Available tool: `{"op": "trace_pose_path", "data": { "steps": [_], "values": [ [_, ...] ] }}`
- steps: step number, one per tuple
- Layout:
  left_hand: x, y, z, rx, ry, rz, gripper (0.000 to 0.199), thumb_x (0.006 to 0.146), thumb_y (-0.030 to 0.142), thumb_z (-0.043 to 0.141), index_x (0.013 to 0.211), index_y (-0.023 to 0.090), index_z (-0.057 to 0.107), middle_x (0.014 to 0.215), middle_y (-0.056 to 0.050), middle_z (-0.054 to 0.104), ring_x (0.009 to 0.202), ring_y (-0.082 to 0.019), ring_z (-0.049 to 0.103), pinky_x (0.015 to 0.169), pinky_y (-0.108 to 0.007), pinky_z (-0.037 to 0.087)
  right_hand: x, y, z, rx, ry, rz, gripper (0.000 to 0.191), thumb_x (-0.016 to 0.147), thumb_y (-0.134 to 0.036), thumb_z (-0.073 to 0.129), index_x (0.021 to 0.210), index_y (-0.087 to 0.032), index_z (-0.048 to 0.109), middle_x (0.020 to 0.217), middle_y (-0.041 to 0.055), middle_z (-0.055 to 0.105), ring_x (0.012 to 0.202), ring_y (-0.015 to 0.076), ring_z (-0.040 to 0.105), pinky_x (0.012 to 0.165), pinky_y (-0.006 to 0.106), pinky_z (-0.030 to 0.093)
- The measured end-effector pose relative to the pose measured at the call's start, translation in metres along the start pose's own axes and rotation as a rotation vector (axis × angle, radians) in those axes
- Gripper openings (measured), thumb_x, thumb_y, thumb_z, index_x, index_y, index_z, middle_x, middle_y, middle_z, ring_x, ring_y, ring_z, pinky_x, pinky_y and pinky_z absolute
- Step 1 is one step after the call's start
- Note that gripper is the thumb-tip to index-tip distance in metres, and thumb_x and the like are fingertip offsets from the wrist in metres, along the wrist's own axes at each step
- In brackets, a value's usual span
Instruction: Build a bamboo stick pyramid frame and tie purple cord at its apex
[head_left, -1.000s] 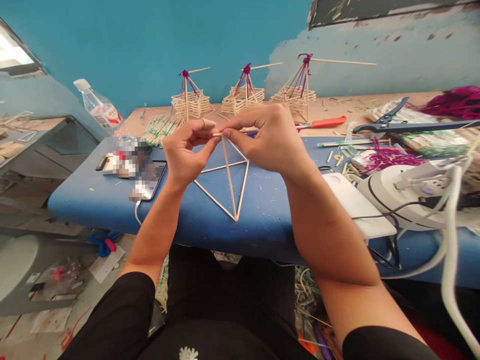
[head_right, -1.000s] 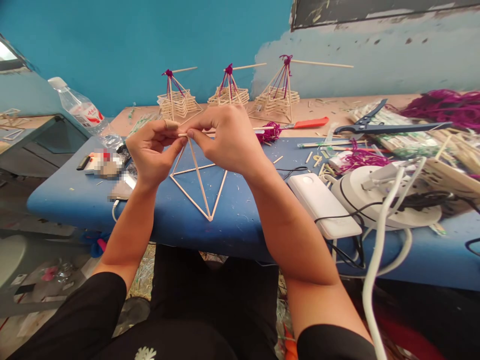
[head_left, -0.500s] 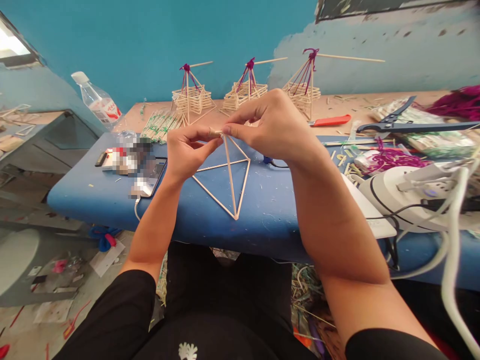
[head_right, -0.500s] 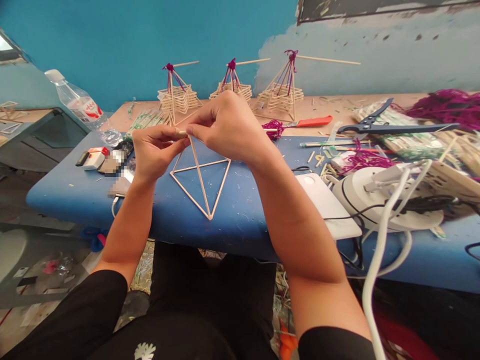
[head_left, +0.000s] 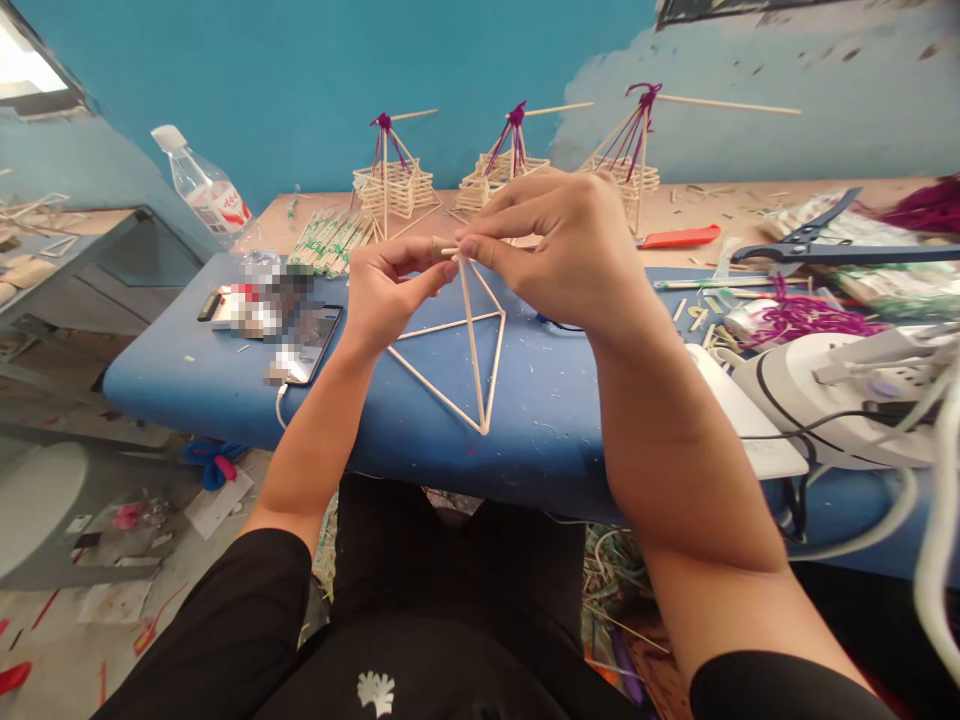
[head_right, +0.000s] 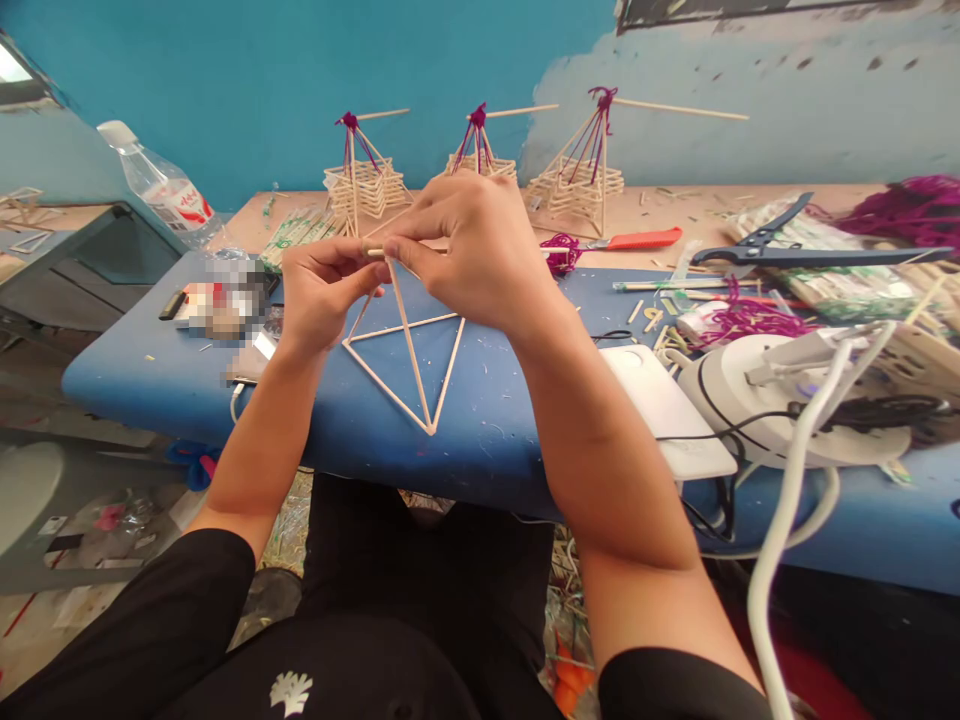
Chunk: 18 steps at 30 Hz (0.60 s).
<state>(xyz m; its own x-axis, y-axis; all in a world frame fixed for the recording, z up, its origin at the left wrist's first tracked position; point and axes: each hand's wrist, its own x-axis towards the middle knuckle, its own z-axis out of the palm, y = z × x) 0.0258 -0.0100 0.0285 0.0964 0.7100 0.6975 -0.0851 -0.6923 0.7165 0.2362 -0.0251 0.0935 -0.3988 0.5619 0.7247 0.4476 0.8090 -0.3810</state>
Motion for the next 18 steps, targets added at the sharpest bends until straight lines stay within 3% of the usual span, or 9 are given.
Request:
{"op": "trace_pose_path", "data": {
  "steps": [4,8,11,14,18],
  "values": [
    [0.000,0.007,0.004,-0.108,0.048,-0.030,0.026,0.078,0.046,0.100,0.095,0.030,0.090,0.078,0.002,0.080,0.067,-0.009,0.076,0.054,-0.016,0.061,-0.005,0.000,0.000,0.027,0.147,-0.022,0.020,0.102,-0.027,0.072,0.091,-0.033,0.087,0.106,0.0009,0.087,0.104,0.0254,0.079,0.103,0.049,0.060],
    [-0.002,0.009,0.011,-0.176,0.163,-0.015,0.026,0.075,0.042,0.103,0.093,0.031,0.089,0.077,0.004,0.081,0.068,-0.009,0.079,0.060,-0.016,0.065,-0.012,-0.004,0.006,0.015,0.325,-0.007,0.015,0.096,-0.020,0.075,0.093,-0.030,0.086,0.093,0.0040,0.083,0.086,0.0219,0.075,0.083,0.043,0.061],
    [-0.003,0.010,0.017,-0.213,0.217,0.016,0.025,0.071,0.038,0.105,0.086,0.029,0.087,0.077,0.004,0.082,0.070,-0.009,0.080,0.066,-0.016,0.068,-0.016,-0.008,0.014,0.066,0.299,-0.017,0.016,0.091,-0.019,0.077,0.101,-0.030,0.085,0.087,0.0019,0.081,0.075,0.0184,0.072,0.071,0.038,0.062],
    [-0.005,0.011,0.021,-0.215,0.238,0.026,0.025,0.069,0.035,0.107,0.083,0.029,0.086,0.078,0.005,0.082,0.069,-0.008,0.079,0.068,-0.016,0.069,-0.019,-0.008,0.021,0.071,0.287,-0.072,0.020,0.091,-0.016,0.074,0.103,-0.029,0.082,0.089,0.0004,0.081,0.078,0.0173,0.073,0.073,0.036,0.062],
    [-0.008,0.012,0.023,-0.157,0.145,0.011,0.022,0.077,0.040,0.102,0.092,0.029,0.089,0.086,0.002,0.086,0.074,-0.010,0.082,0.071,-0.018,0.070,-0.020,-0.006,0.023,0.065,0.244,-0.102,0.022,0.094,-0.011,0.067,0.096,-0.028,0.081,0.092,0.0008,0.080,0.080,0.0167,0.071,0.077,0.037,0.060]
  ]
}}
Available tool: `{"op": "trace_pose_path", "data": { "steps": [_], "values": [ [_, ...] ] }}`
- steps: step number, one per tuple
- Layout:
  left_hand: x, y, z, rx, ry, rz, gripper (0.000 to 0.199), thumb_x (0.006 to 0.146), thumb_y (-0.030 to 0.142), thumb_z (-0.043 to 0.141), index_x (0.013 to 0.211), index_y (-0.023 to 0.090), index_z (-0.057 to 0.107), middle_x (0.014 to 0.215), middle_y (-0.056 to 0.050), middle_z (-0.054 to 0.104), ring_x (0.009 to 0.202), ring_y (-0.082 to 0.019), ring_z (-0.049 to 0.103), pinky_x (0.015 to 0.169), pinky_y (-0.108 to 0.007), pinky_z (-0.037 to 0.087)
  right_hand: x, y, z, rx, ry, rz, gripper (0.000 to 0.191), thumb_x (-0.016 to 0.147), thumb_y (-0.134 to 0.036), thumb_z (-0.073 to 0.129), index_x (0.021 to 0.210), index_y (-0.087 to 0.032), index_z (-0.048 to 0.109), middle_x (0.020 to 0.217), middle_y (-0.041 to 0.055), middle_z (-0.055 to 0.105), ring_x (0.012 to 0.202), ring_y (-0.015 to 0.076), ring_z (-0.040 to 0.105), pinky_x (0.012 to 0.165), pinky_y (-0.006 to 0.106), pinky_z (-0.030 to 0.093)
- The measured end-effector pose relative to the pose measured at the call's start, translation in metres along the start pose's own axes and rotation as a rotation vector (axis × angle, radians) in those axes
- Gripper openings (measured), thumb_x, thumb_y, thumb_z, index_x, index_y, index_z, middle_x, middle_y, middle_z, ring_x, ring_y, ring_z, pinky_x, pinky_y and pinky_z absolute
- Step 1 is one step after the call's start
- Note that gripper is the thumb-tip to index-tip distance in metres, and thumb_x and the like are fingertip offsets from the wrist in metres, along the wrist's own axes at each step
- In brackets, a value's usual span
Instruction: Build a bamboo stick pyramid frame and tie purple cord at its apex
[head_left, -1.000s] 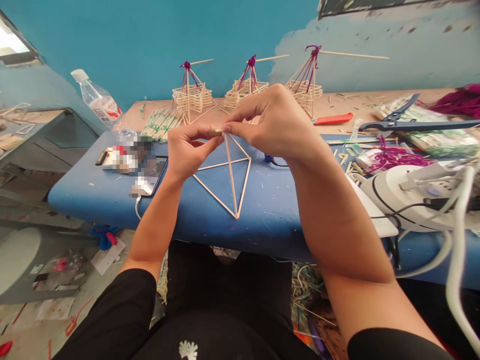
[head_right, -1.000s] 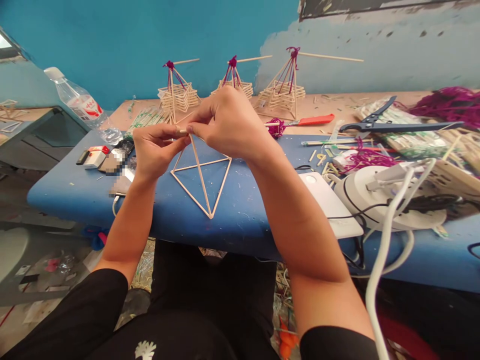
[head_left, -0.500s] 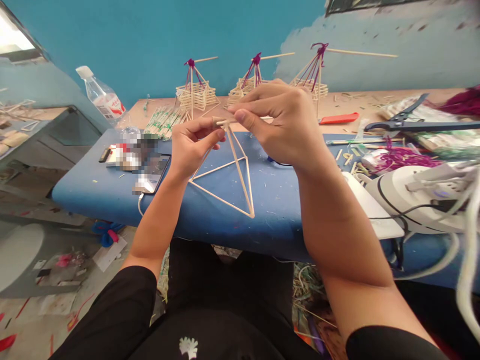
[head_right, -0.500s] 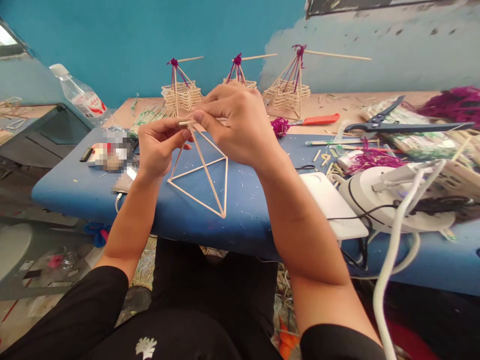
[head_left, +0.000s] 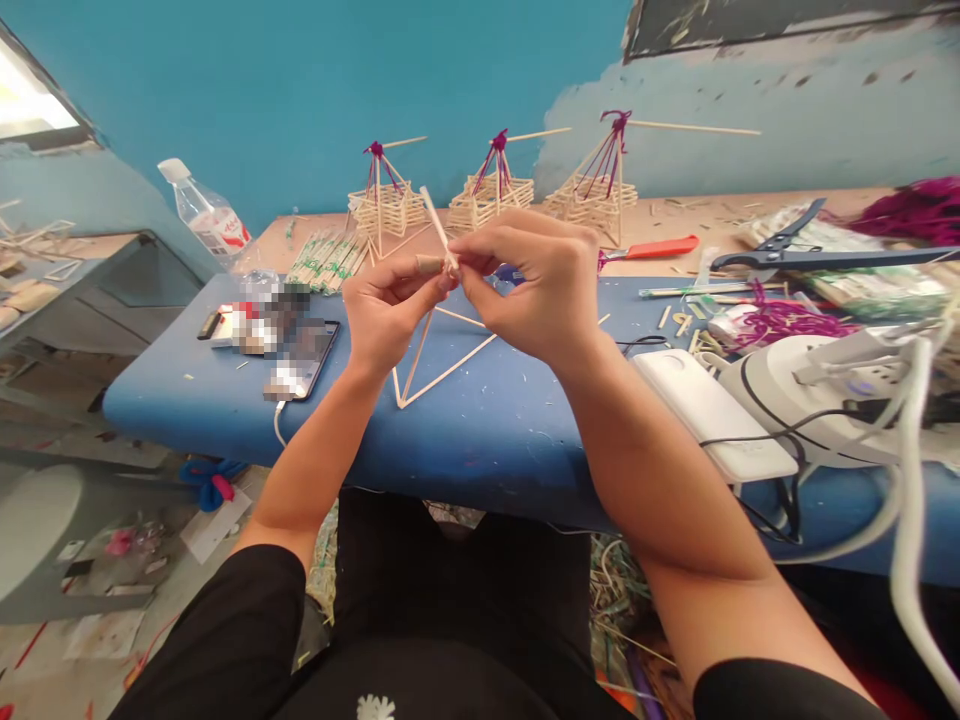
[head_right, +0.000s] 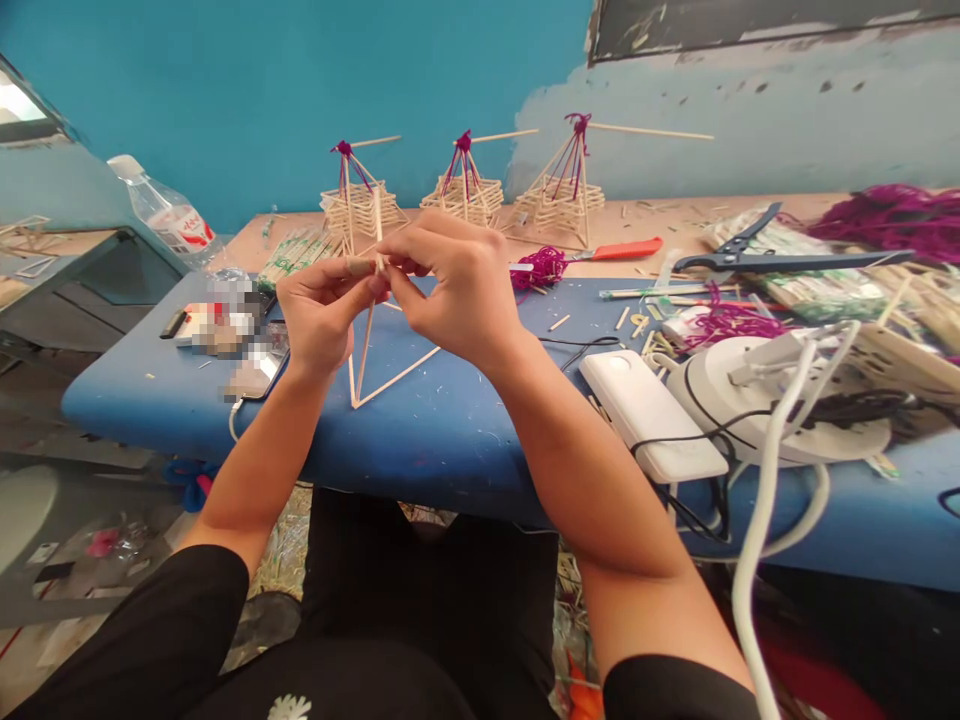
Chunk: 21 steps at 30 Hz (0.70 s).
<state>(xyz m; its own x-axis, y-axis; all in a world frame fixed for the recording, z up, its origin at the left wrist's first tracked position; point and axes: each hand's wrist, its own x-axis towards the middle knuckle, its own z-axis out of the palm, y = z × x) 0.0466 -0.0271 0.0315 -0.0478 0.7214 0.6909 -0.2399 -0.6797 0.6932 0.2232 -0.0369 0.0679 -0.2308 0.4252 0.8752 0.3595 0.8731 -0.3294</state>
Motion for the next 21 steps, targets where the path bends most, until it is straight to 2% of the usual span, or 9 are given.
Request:
{"op": "trace_pose_path", "data": {
  "steps": [4,9,13,21],
  "values": [
    [-0.003,-0.004,-0.001,0.082,0.013,0.051,0.019,0.086,0.042,0.095,0.096,0.027,0.089,0.086,-0.001,0.085,0.075,-0.013,0.083,0.067,-0.019,0.069,0.000,0.000,-0.002,-0.010,-0.038,0.047,0.024,0.093,-0.011,0.067,0.095,-0.030,0.082,0.091,0.0014,0.079,0.080,0.0182,0.071,0.079,0.039,0.061],
    [-0.006,-0.011,0.000,0.210,0.056,0.165,0.028,0.092,0.048,0.089,0.112,0.029,0.087,0.092,0.000,0.085,0.075,-0.011,0.081,0.068,-0.020,0.068,-0.002,0.002,0.002,0.002,-0.033,0.109,0.022,0.093,-0.016,0.069,0.098,-0.032,0.083,0.095,0.0016,0.082,0.084,0.0204,0.072,0.082,0.041,0.063],
    [-0.007,-0.010,0.001,0.326,0.073,0.227,0.018,0.096,0.043,0.085,0.106,0.028,0.089,0.098,-0.002,0.084,0.073,-0.010,0.078,0.068,-0.020,0.067,-0.004,0.004,0.007,0.038,0.021,0.124,0.019,0.092,-0.017,0.070,0.098,-0.030,0.083,0.090,0.0015,0.082,0.081,0.0196,0.073,0.079,0.039,0.064],
    [-0.007,0.000,0.000,0.429,0.069,0.354,0.007,0.098,0.031,0.083,0.101,0.029,0.089,0.088,-0.001,0.082,0.077,-0.010,0.075,0.070,-0.022,0.062,-0.004,0.005,0.012,0.105,0.034,0.109,0.020,0.093,-0.015,0.070,0.091,-0.030,0.084,0.091,0.0029,0.083,0.081,0.0200,0.072,0.078,0.040,0.063]
  ]
}}
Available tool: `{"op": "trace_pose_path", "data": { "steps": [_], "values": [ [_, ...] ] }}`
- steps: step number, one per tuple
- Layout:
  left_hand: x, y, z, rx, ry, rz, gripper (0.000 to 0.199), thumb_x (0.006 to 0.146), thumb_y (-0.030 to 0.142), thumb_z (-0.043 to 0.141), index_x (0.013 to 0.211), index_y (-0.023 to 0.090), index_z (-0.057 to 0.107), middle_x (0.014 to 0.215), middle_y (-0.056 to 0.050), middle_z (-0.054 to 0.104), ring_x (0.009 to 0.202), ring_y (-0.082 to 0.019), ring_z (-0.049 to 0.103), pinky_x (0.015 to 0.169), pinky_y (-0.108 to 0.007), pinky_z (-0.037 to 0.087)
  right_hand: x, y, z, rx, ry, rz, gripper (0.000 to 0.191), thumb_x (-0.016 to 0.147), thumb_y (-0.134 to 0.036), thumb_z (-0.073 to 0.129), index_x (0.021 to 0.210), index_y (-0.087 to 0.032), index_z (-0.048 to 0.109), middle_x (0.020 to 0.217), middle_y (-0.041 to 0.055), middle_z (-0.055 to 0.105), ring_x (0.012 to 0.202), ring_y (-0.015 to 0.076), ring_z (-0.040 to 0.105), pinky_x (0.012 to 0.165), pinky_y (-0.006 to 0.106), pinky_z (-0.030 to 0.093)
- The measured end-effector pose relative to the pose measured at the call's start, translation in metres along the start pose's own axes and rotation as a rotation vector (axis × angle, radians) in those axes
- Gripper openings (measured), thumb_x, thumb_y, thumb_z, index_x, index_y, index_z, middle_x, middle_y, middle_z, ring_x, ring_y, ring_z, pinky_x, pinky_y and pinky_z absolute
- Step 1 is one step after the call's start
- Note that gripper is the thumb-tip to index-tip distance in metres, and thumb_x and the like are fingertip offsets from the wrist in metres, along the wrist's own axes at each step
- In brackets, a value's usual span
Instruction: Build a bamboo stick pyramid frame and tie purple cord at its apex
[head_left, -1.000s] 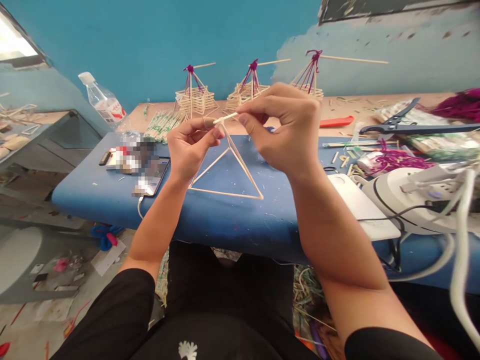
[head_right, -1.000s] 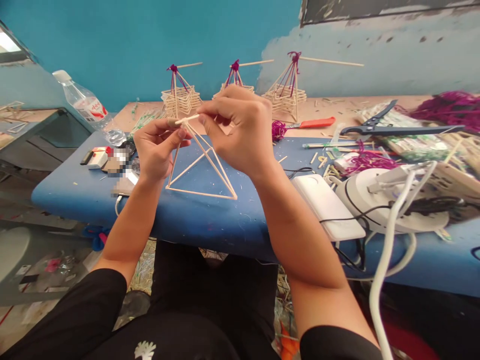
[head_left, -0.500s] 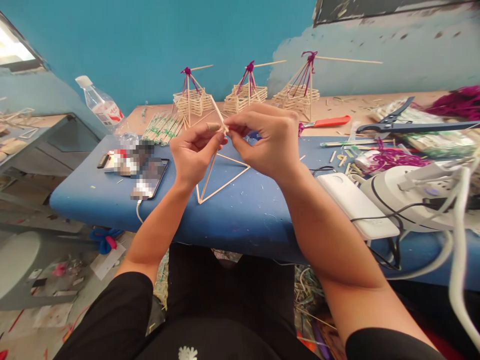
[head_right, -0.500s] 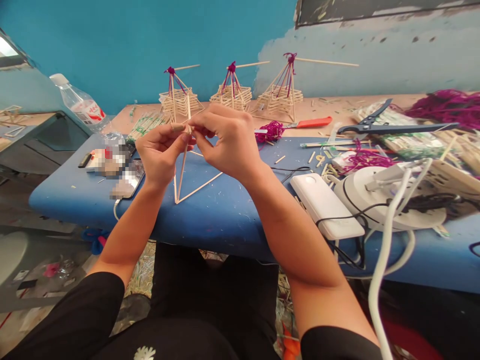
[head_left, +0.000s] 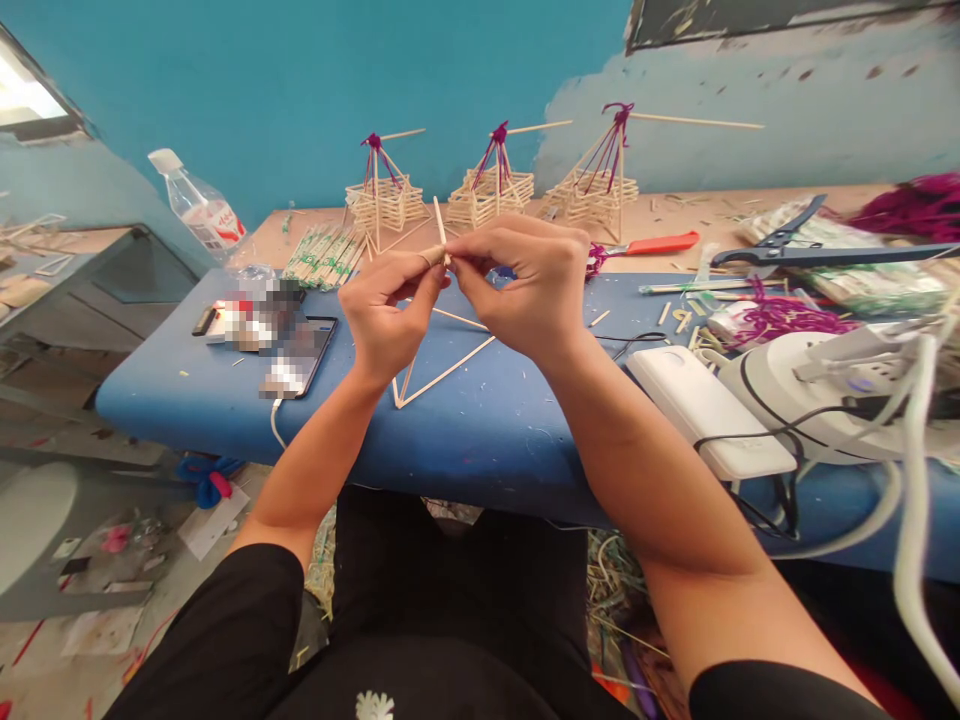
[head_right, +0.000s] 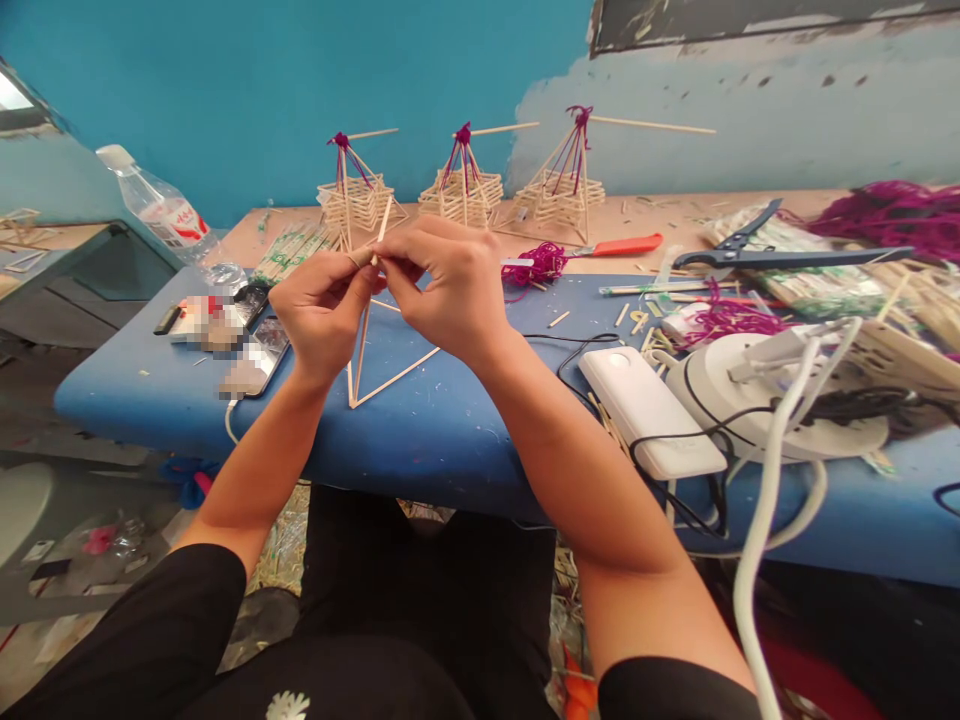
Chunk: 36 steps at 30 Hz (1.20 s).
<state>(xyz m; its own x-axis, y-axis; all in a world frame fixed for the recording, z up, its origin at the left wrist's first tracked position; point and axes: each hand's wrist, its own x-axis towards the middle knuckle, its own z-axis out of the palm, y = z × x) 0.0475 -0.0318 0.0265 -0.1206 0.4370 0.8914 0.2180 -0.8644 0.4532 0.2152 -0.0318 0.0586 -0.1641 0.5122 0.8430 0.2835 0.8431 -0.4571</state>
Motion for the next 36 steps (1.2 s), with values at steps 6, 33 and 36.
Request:
{"op": "trace_pose_path", "data": {
  "steps": [6,33,36],
  "values": [
    [0.001,0.003,0.000,0.091,0.016,0.037,0.006,0.097,0.030,0.083,0.097,0.029,0.089,0.084,0.000,0.080,0.075,-0.010,0.072,0.068,-0.021,0.060,-0.001,0.005,0.004,0.075,0.012,0.062,0.018,0.091,-0.017,0.072,0.094,-0.030,0.084,0.092,0.0023,0.083,0.082,0.0191,0.075,0.079,0.039,0.066],
    [0.001,-0.015,0.004,-0.021,-0.022,-0.179,0.010,0.093,0.038,0.089,0.100,0.031,0.088,0.100,0.001,0.087,0.093,-0.015,0.082,0.067,-0.020,0.062,0.004,0.023,0.014,0.340,0.059,0.335,0.007,0.082,-0.017,0.076,0.079,-0.023,0.077,0.079,-0.0001,0.074,0.074,0.0142,0.070,0.066,0.030,0.060],
    [0.002,-0.017,0.002,-0.036,-0.031,-0.192,0.011,0.092,0.039,0.090,0.100,0.031,0.089,0.099,0.001,0.086,0.092,-0.015,0.083,0.069,-0.020,0.064,0.006,0.026,0.010,0.322,0.028,0.318,0.008,0.080,-0.015,0.079,0.081,-0.022,0.080,0.080,0.0004,0.077,0.076,0.0155,0.073,0.070,0.032,0.062]
  ]
}}
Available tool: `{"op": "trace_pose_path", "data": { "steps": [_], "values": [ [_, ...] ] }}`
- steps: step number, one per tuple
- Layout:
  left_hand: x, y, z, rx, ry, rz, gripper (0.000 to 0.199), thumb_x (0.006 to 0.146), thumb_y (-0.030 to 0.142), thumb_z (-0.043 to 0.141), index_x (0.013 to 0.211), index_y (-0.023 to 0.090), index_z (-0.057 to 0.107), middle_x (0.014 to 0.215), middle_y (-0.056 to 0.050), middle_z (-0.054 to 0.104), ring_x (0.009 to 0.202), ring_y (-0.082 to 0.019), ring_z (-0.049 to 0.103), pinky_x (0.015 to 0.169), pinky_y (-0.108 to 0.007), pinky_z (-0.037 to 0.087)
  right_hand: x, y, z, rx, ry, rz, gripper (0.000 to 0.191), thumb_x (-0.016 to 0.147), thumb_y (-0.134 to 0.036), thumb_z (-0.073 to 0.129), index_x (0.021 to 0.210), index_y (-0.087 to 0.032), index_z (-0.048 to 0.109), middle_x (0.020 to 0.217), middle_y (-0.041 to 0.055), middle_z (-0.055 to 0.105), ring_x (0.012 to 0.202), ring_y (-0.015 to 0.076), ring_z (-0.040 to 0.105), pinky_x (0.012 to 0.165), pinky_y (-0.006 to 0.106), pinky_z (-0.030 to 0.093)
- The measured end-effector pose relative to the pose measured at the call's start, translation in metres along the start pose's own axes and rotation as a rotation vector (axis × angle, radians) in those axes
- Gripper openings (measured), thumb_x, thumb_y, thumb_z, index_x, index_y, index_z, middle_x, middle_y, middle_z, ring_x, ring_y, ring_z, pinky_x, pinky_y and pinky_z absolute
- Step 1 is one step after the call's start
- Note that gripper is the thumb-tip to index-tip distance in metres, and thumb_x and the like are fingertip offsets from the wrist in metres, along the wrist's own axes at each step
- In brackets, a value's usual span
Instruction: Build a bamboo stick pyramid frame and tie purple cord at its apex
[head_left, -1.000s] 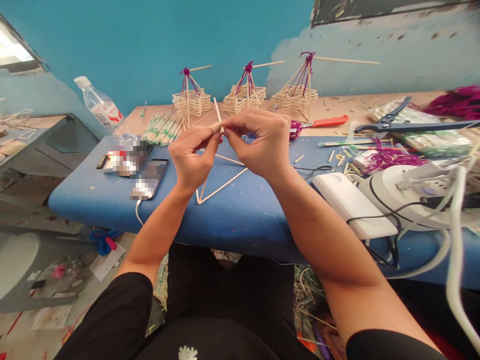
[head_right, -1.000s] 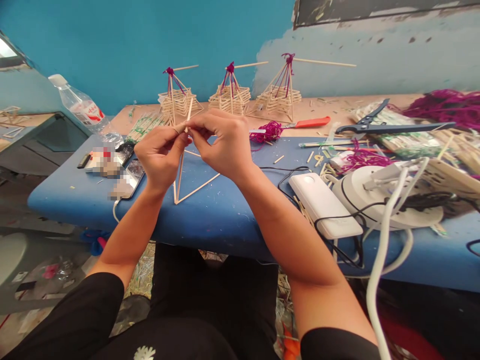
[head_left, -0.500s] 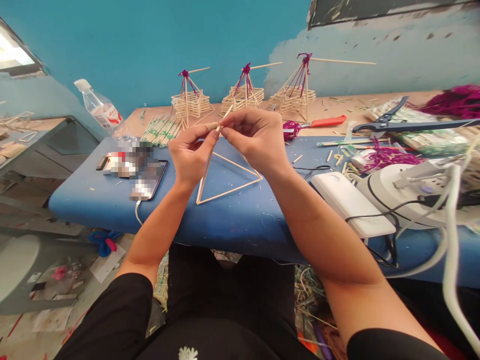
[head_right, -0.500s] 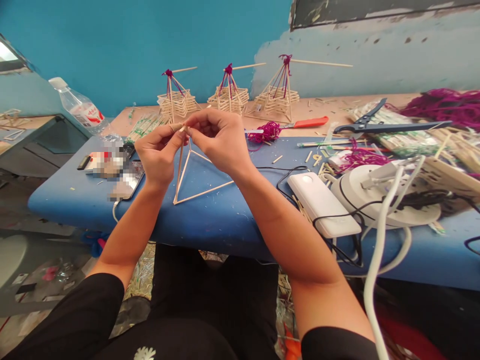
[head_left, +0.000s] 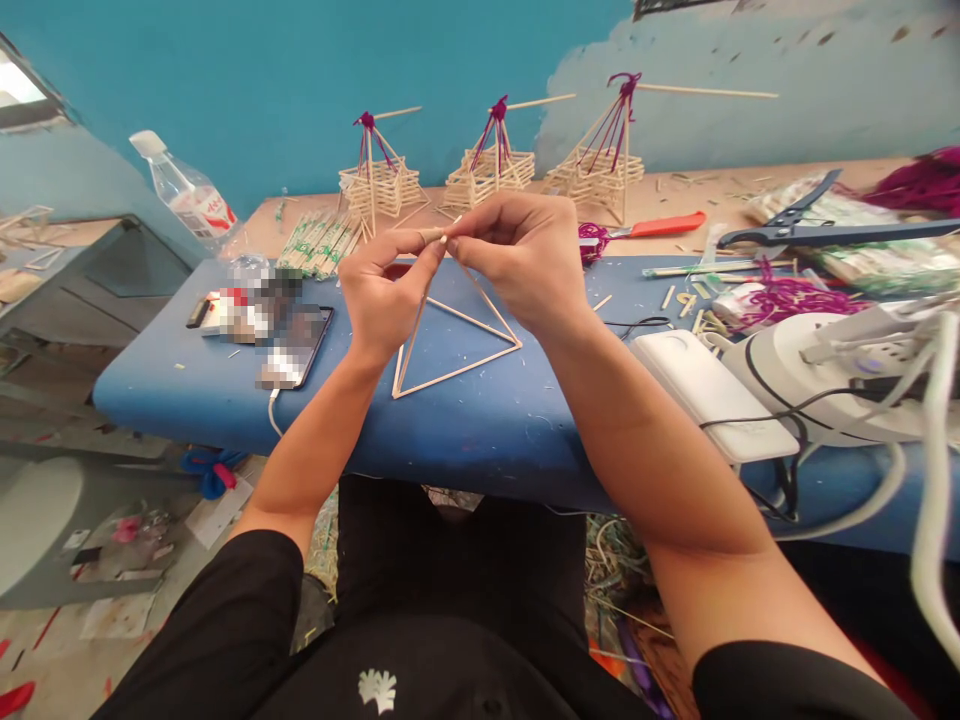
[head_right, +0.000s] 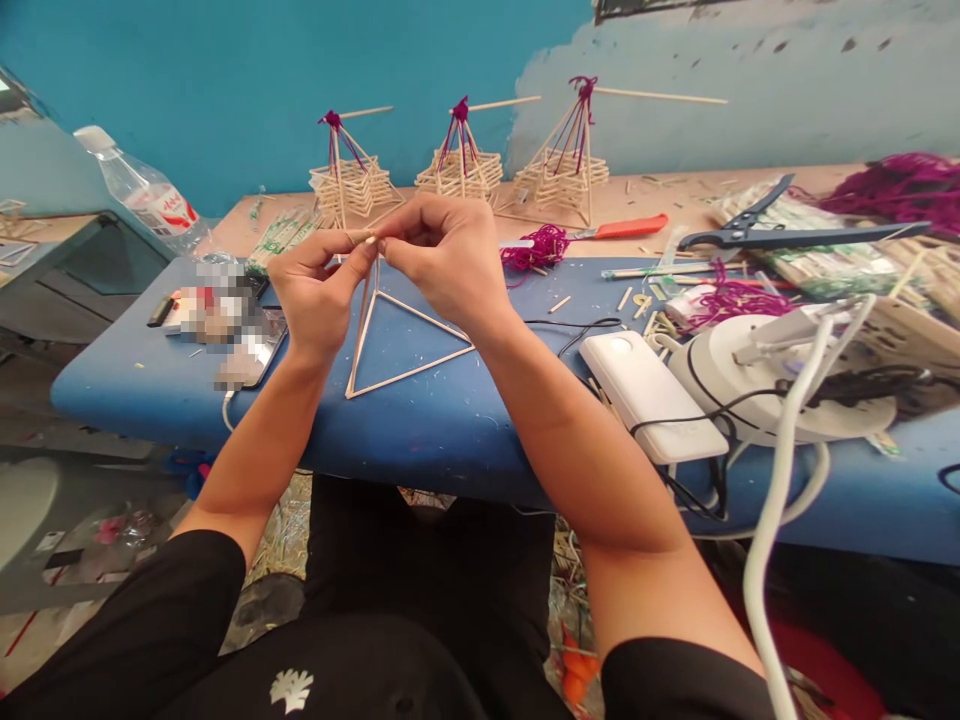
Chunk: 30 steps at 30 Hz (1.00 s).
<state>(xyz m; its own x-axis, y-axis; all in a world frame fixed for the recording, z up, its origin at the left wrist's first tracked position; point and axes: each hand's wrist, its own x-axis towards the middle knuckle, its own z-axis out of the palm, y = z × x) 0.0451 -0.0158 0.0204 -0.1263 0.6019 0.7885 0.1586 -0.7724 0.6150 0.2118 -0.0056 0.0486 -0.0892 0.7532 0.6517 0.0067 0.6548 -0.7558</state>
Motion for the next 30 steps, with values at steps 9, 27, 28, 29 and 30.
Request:
{"op": "trace_pose_path", "data": {
  "steps": [9,27,28,29,30],
  "values": [
    [0.005,0.001,-0.003,-0.075,-0.014,0.008,0.018,0.089,0.046,0.092,0.101,0.033,0.090,0.098,0.001,0.087,0.087,-0.016,0.083,0.075,-0.024,0.070,0.002,0.001,-0.006,-0.120,-0.045,-0.085,0.006,0.088,-0.027,0.087,0.089,-0.026,0.081,0.086,0.0033,0.083,0.079,0.0195,0.075,0.075,0.038,0.068],
    [0.004,-0.001,-0.001,-0.030,-0.033,0.047,0.026,0.090,0.054,0.089,0.100,0.029,0.089,0.097,-0.001,0.087,0.090,-0.018,0.084,0.083,-0.030,0.073,-0.001,-0.011,-0.012,-0.016,-0.136,-0.016,0.019,0.079,-0.026,0.097,0.089,-0.019,0.082,0.090,0.0053,0.082,0.084,0.0206,0.077,0.081,0.037,0.071],
    [0.003,0.000,0.000,-0.031,-0.032,0.042,0.027,0.090,0.055,0.089,0.099,0.030,0.089,0.096,0.000,0.086,0.089,-0.018,0.084,0.082,-0.030,0.073,0.000,-0.009,-0.013,-0.018,-0.135,-0.009,0.019,0.078,-0.025,0.097,0.089,-0.019,0.082,0.088,0.0054,0.081,0.083,0.0206,0.077,0.079,0.037,0.070],
    [0.003,0.001,0.001,-0.031,-0.027,0.039,0.027,0.090,0.055,0.089,0.099,0.030,0.089,0.094,0.000,0.086,0.089,-0.018,0.084,0.081,-0.031,0.073,0.000,-0.008,-0.013,-0.018,-0.133,-0.006,0.020,0.078,-0.025,0.098,0.088,-0.019,0.082,0.088,0.0052,0.081,0.083,0.0203,0.077,0.078,0.036,0.070],
    [0.003,0.002,0.002,-0.032,-0.020,0.038,0.027,0.088,0.055,0.091,0.098,0.030,0.090,0.093,0.000,0.086,0.088,-0.018,0.084,0.080,-0.031,0.073,0.000,-0.007,-0.013,-0.018,-0.131,-0.006,0.020,0.078,-0.025,0.098,0.087,-0.019,0.081,0.087,0.0049,0.081,0.083,0.0198,0.076,0.076,0.035,0.069]
  ]
}}
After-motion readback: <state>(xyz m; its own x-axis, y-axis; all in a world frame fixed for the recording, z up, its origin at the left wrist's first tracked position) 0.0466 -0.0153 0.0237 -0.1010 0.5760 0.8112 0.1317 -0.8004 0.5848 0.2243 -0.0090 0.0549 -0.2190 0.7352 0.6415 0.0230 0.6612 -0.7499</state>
